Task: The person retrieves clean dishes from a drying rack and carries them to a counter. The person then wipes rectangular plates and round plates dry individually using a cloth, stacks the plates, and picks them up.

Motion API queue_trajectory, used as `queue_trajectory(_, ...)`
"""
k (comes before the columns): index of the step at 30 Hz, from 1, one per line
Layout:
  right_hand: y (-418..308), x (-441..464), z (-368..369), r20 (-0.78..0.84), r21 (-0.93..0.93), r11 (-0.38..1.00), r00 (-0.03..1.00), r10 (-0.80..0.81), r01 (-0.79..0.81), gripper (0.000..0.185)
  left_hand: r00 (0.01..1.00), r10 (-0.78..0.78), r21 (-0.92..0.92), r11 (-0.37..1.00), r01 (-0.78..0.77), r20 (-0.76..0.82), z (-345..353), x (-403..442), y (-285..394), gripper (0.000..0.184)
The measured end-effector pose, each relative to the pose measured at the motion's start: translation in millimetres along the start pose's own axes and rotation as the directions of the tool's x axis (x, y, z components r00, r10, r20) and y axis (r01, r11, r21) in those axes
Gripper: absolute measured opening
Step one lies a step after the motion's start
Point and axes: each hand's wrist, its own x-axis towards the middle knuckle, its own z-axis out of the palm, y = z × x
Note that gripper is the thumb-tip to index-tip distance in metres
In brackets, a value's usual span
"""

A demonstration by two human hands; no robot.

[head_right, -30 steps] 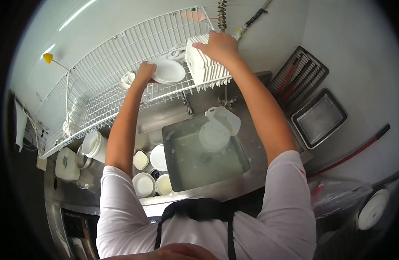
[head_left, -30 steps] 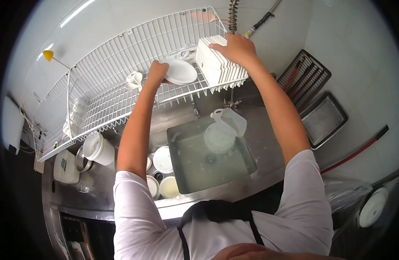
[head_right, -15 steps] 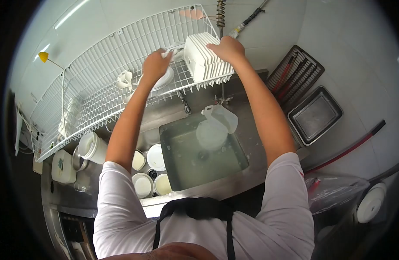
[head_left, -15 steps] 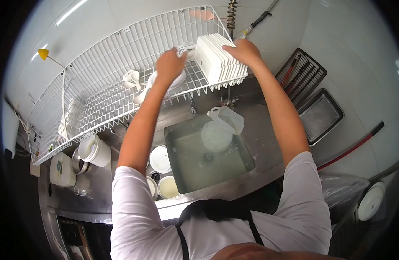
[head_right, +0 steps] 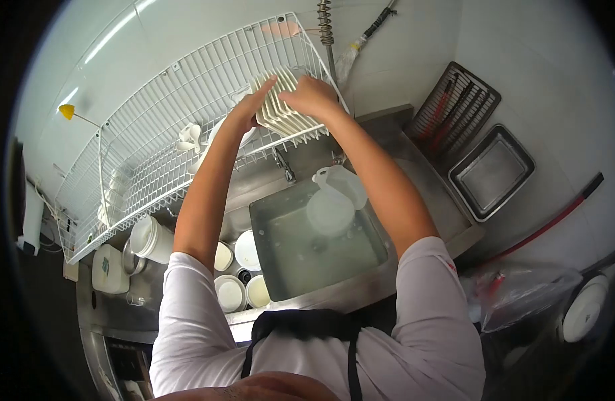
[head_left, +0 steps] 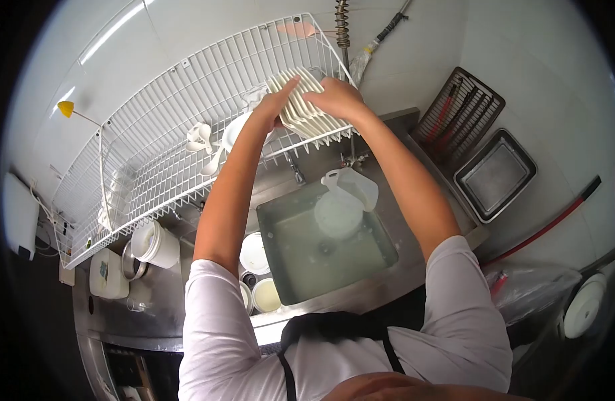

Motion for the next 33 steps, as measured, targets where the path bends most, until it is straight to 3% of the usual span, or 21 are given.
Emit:
queue_trajectory(2, 1.0, -7.9, -4.9, 0.009, 0.039, 0.999, 1.0, -0.004, 0.004, 0.072, 0.992, 0.057, 0.099, 0.994, -0.046, -0.113, 5.7, 9.1, 4.6, 0.114)
queue_trajectory(4, 36.5, 15.4, 14.3, 0.091, 0.411, 0.909, 0.995, 0.039, -0.073, 0.072, 0.969, 0.109, 0.204, 0.977, -0.063, -0.221, 12.6, 3.5, 18.8, 0.127)
queue_trajectory(5, 54.1, 31.1, 24.3, 0.138, 0.577, 0.808, 0.989, 0.048, -0.12, 0.073, 0.979, 0.116, 0.241, 0.968, -0.074, -0.166, 5.1, 35.6, 5.0, 0.142)
queue_trajectory(8, 78.9, 62.7, 38.7, 0.277, 0.546, 0.816, 0.96, 0.035, -0.188, 0.073, 0.978, 0.091, 0.347, 0.938, -0.021, -0.186, 6.0, 39.0, 10.3, 0.142)
queue_trajectory(9, 83.6, 75.1, 51.9, 0.203, 0.444, 0.882, 0.977, 0.072, -0.157, 0.076, 0.969, 0.124, 0.34, 0.939, -0.045, -0.216, 7.5, 33.6, 8.9, 0.134)
queue_trajectory(12, 55.9, 65.3, 38.9, 0.22, 0.377, 0.896, 0.963, 0.157, -0.233, 0.079, 0.995, 0.083, 0.139, 0.987, -0.075, -0.054, 2.0, -1.5, 12.9, 0.12)
queue_trajectory(13, 47.4, 60.2, 35.6, 0.191, 0.344, 0.912, 0.968, 0.164, -0.222, 0.077, 0.987, 0.09, 0.094, 0.993, -0.078, -0.136, 4.4, -6.6, 9.8, 0.106)
queue_trajectory(16, 52.7, 60.4, 37.3, 0.231, 0.518, 0.839, 0.972, 0.051, -0.167, 0.07, 0.993, 0.081, 0.001, 0.997, -0.081, -0.083, -3.6, 10.4, -3.7, 0.102)
queue_trajectory(17, 55.2, 53.3, 37.4, 0.234, 0.682, 0.715, 0.972, -0.013, -0.154, 0.065, 0.989, 0.073, -0.03, 0.997, -0.077, -0.13, -3.2, 14.7, -6.6, 0.105)
queue_trajectory(20, 70.2, 65.9, 44.1, 0.22, 0.535, 0.827, 0.973, 0.062, -0.174, 0.066, 0.987, 0.089, -0.113, 0.988, -0.104, -0.134, -2.1, 15.5, -12.6, 0.117)
queue_trajectory(21, 65.8, 64.5, 41.2, 0.249, 0.575, 0.793, 0.967, 0.064, -0.2, 0.062, 0.988, 0.076, -0.118, 0.989, -0.092, -0.132, -2.0, 12.9, -11.3, 0.126)
queue_trajectory(24, 57.5, 52.2, 35.2, 0.299, 0.672, 0.694, 0.952, 0.062, -0.256, 0.051, 0.976, 0.149, -0.122, 0.978, -0.169, -0.161, -2.3, 12.2, -15.3, 0.126)
queue_trajectory(25, 62.0, 55.5, 39.0, 0.315, 0.726, 0.635, 0.948, 0.036, -0.265, 0.052, 0.976, 0.147, -0.148, 0.974, -0.172, -0.163, -3.1, 15.5, -19.9, 0.124)
queue_trajectory(28, 61.4, 54.4, 34.3, 0.343, 0.705, 0.628, 0.933, 0.106, -0.33, 0.057, 0.971, 0.149, -0.203, 0.961, -0.186, -0.186, -4.0, 17.4, -22.6, 0.114)
queue_trajectory(29, 63.6, 56.9, 35.1, 0.369, 0.739, 0.581, 0.926, 0.076, -0.342, 0.066, 0.967, 0.149, -0.208, 0.959, -0.192, -0.205, -3.3, 16.3, -23.3, 0.109)
queue_trajectory(33, 28.3, 36.1, 10.5, 0.367, 0.661, 0.659, 0.921, 0.134, -0.359, 0.084, 0.967, 0.117, -0.336, 0.922, -0.19, -0.225, -5.4, 17.3, -29.8, 0.083)
